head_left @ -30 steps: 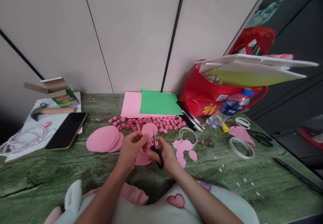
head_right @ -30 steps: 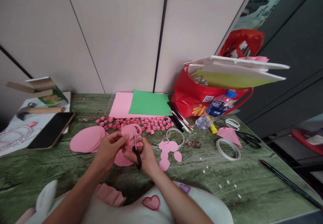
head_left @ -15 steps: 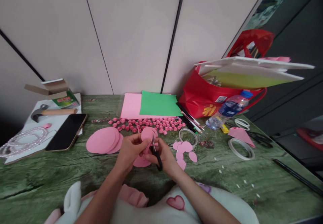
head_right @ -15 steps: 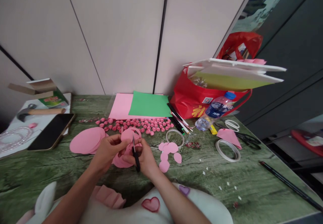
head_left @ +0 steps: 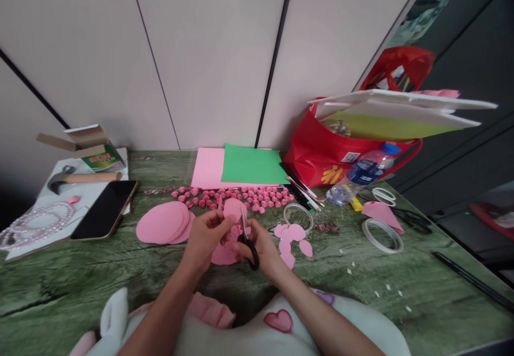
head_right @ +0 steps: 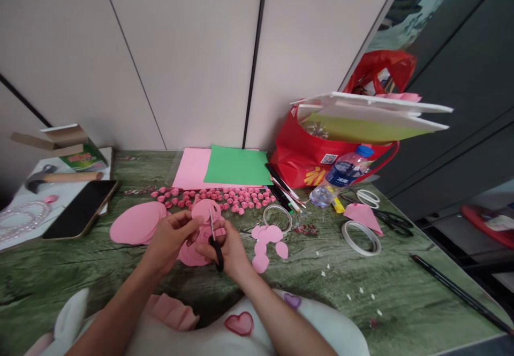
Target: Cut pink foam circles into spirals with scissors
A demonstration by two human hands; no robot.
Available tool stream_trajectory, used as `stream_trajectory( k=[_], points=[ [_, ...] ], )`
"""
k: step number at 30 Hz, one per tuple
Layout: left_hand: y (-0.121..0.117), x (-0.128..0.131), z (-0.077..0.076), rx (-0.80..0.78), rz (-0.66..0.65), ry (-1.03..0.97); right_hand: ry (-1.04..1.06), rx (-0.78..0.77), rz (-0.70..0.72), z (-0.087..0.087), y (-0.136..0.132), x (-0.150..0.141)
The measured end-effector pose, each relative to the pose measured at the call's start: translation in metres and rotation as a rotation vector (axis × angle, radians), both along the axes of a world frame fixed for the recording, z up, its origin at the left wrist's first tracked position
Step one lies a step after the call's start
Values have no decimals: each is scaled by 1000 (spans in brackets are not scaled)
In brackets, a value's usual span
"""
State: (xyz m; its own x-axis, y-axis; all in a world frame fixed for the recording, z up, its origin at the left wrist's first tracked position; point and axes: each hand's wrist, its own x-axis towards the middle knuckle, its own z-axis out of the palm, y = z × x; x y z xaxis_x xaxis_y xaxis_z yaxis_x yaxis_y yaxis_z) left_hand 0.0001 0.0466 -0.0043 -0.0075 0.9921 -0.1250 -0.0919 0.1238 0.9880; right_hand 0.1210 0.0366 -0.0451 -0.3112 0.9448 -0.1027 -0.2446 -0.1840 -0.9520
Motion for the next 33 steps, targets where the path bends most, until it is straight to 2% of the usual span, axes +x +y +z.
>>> stream_trajectory(
  k=[4, 9, 14, 18, 24, 33],
  points=[
    [-1, 1, 1, 33, -43, 16, -17, -17, 13, -1, 0, -1],
    [0, -1, 0, 48, -21, 102, 2, -31, 26, -2, 1, -1],
    [1, -6, 0, 30, -112, 158, -4, -9, 45, -1, 1, 5],
    [-1, -7, 3, 30, -97, 194, -18, 5, 85, 1, 1, 7],
    [-2, -7, 2, 57, -110, 143, 19, 36, 59, 1, 0, 5],
    [-4, -6, 0, 145, -54, 96, -14, 36, 4, 0, -3, 3]
  ],
)
